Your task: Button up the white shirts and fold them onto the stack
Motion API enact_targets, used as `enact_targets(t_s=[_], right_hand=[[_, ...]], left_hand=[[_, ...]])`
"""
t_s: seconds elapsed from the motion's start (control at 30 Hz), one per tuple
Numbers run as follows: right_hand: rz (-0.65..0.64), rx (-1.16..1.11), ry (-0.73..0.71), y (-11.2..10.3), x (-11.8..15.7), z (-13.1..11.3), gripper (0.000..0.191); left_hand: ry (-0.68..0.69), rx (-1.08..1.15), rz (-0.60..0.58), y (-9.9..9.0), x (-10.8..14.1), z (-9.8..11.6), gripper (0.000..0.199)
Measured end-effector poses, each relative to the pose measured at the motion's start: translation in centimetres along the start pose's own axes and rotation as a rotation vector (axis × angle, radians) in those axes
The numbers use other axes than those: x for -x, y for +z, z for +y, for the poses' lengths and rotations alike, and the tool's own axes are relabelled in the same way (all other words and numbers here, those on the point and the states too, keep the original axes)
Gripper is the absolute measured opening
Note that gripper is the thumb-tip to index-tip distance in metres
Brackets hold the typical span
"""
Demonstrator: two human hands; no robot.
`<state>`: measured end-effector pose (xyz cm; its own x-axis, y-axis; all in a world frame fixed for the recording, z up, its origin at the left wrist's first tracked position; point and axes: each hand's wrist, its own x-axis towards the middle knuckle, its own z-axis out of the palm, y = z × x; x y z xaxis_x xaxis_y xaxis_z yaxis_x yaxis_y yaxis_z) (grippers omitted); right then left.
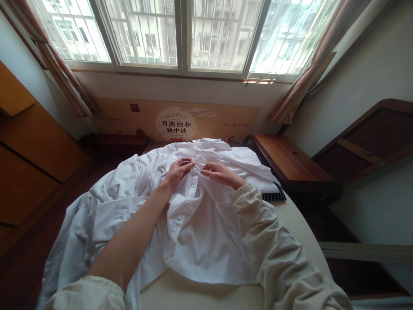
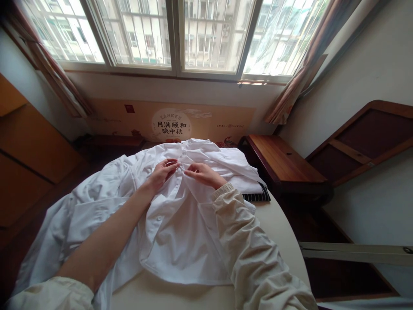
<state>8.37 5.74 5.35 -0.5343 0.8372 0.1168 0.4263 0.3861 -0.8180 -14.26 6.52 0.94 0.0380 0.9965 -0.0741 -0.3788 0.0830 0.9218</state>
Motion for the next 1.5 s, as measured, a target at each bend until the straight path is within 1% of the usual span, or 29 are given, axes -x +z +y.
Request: enact_targets(t_s=[0.07,0.13,0.2,0.27,0.33,0.43,0.5,0.53,0.6,0.63,0.7,0.73,0.8,0.87,0.9,0.97,1.0,1.03,1.07,1.1,1.2,1.23,1.27,1.3,1.37,1.43,1.5], right_hand=[[-0.080,0.047,0.001,-0.7,0.5,-0.4,0.035],[-0.137,0.061,-0.001,-1.0,0.8,-0.6,0.028],[-0.120,0.075,-0.014,-0.8,0.8,-0.7,0.021],[-0.018,0.112,-0.037,-0.5,0.6,-0.7,0.013],[0.116,0.161,-0.049,-0.1,0.3,-0.5,0.007],[0.279,0.223,-0.029,0.0,-0.1,-0.1,0.007],[0.330,0.245,-0.006,-0.3,-0.1,0.1,0.010],[0.337,0.252,0.005,-0.5,0.0,0.2,0.013],[0.316,0.252,0.024,-1.0,0.2,0.1,0.020],[0.282,0.241,0.033,-1.2,0.3,0.0,0.024],[0.166,0.192,0.053,-1.7,0.6,-0.2,0.031],[0.092,0.153,0.062,-1.9,0.7,-0.4,0.034],[-0.046,0.056,0.071,-2.2,0.8,-0.4,0.038],[-0.124,-0.040,0.069,-2.4,1.0,-0.4,0.042],[-0.134,-0.075,0.074,-2.5,1.1,-0.4,0.043],[-0.116,-0.109,0.094,-2.5,1.2,-0.4,0.046],[-0.096,-0.113,0.102,-2.5,1.2,-0.4,0.048],[-0.071,-0.113,0.102,-2.4,1.2,-0.5,0.050],[-0.037,-0.112,0.094,-2.3,1.0,-0.6,0.051],[0.011,-0.110,0.081,-2.0,0.8,-0.7,0.051],[0.220,-0.104,0.049,-0.9,-0.1,-0.9,0.053],[0.282,-0.109,0.044,-0.5,-0.4,-1.0,0.053],[0.323,-0.123,0.044,-0.1,-0.7,-1.1,0.054],[0.338,-0.150,0.049,0.3,-0.9,-1.3,0.054],[0.296,-0.229,0.096,0.7,-0.9,-1.7,0.049],[0.197,-0.326,0.176,0.7,-0.5,-2.4,0.041],[0.092,-0.409,0.234,0.3,0.1,-3.0,0.036]], left_hand=[[0.011,0.044,0.029,-0.2,-0.3,-0.1,0.049],[0.019,0.097,0.054,-0.3,-0.4,-0.2,0.049],[0.024,0.131,0.071,-0.3,-0.6,-0.3,0.049],[0.042,0.106,0.082,-0.3,-0.6,-0.3,0.048],[0.059,0.010,0.072,-0.3,-0.5,-0.2,0.049],[0.066,-0.236,0.068,-0.5,-0.3,0.5,0.049],[0.054,-0.422,0.051,-1.0,-0.3,1.4,0.049],[0.037,-0.507,0.009,-1.4,-0.2,1.9,0.049],[-0.012,-0.633,-0.135,-2.4,-0.2,2.8,0.050],[-0.038,-0.674,-0.219,-3.0,-0.1,3.1,0.050],[-0.084,-0.736,-0.369,-3.9,0.1,3.7,0.048],[-0.090,-0.761,-0.414,-4.2,0.3,3.8,0.046],[-0.060,-0.791,-0.440,-4.3,0.8,4.0,0.043],[-0.049,-0.806,-0.465,-3.9,1.3,4.4,0.040],[-0.082,-0.817,-0.511,-3.6,1.6,4.7,0.038],[-0.197,-0.834,-0.648,-3.1,1.8,5.4,0.034],[-0.237,-0.825,-0.695,-2.9,1.8,5.8,0.033],[-0.241,-0.796,-0.701,-2.7,1.7,6.0,0.034],[-0.209,-0.751,-0.664,-2.6,1.5,6.2,0.036],[-0.159,-0.699,-0.594,-2.4,1.3,6.2,0.039],[-0.007,-0.575,-0.293,-2.0,0.7,5.7,0.051],[0.031,-0.548,-0.206,-1.8,0.5,5.4,0.054],[0.056,-0.528,-0.150,-1.6,0.4,5.3,0.056],[0.073,-0.514,-0.127,-1.4,0.4,5.2,0.058],[0.083,-0.505,-0.159,-1.1,0.6,5.2,0.058],[0.074,-0.513,-0.226,-1.0,0.9,5.6,0.057],[0.055,-0.525,-0.284,-1.1,1.3,5.9,0.057]])
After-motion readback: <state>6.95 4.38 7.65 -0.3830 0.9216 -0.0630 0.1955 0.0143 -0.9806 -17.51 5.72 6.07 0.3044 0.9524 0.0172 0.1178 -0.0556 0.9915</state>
